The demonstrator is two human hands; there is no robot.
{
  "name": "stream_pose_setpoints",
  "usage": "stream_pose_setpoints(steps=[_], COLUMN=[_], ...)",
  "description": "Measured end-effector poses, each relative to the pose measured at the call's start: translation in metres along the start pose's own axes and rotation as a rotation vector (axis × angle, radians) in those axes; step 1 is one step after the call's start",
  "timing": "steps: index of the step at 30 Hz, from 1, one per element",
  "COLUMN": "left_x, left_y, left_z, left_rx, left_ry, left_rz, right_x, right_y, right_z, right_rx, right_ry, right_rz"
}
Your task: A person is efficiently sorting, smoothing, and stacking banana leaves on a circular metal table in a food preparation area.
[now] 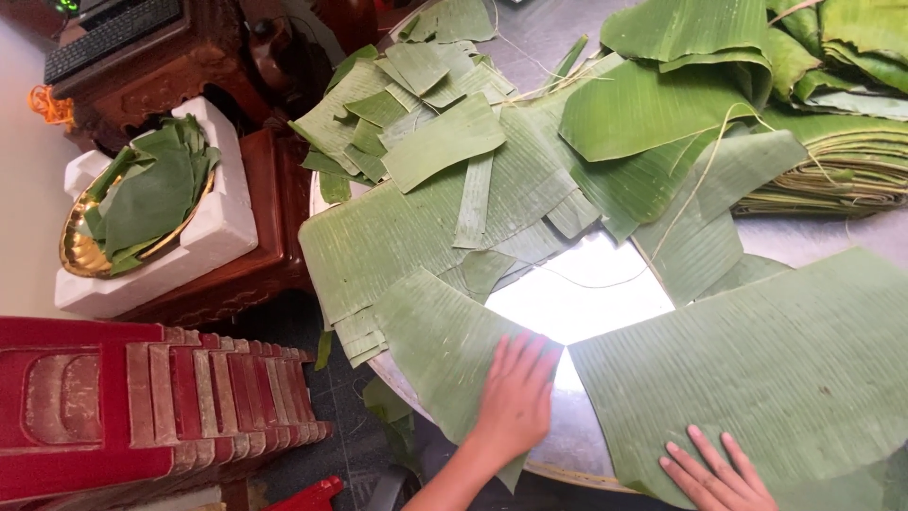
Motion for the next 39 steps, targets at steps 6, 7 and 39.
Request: stream_pose_setpoints(steps=[6, 7, 39], left_x=[0.021, 0.023, 0.130], left_y=[0.030, 0.032, 0.014], left_z=[0.022, 0.013, -0.017], left_rx=[-0.129, -0.125, -0.351], left_ry=[0.047, 0.047, 0.300], left_rz=[0.194, 0.194, 0.229], right_x=[-0.072, -0.068, 0.077], right_y=[-0.103, -0.102, 0.104], right_z=[0.061, 0.056, 0.044], right_rx=[-0.067, -0.066, 0.043], right_ry=[-0.277, -0.275, 0.173], right_rz=[-0.024, -0.021, 0.037])
Point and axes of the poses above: each hand's wrist, its own y-axis towards the middle knuckle, its own z-axis out of the palm, x = y × z, the point moved 3 cm from there along y, towards the middle knuckle, and after that the axes turned 3 degrees about y, right-handed, at the moved point
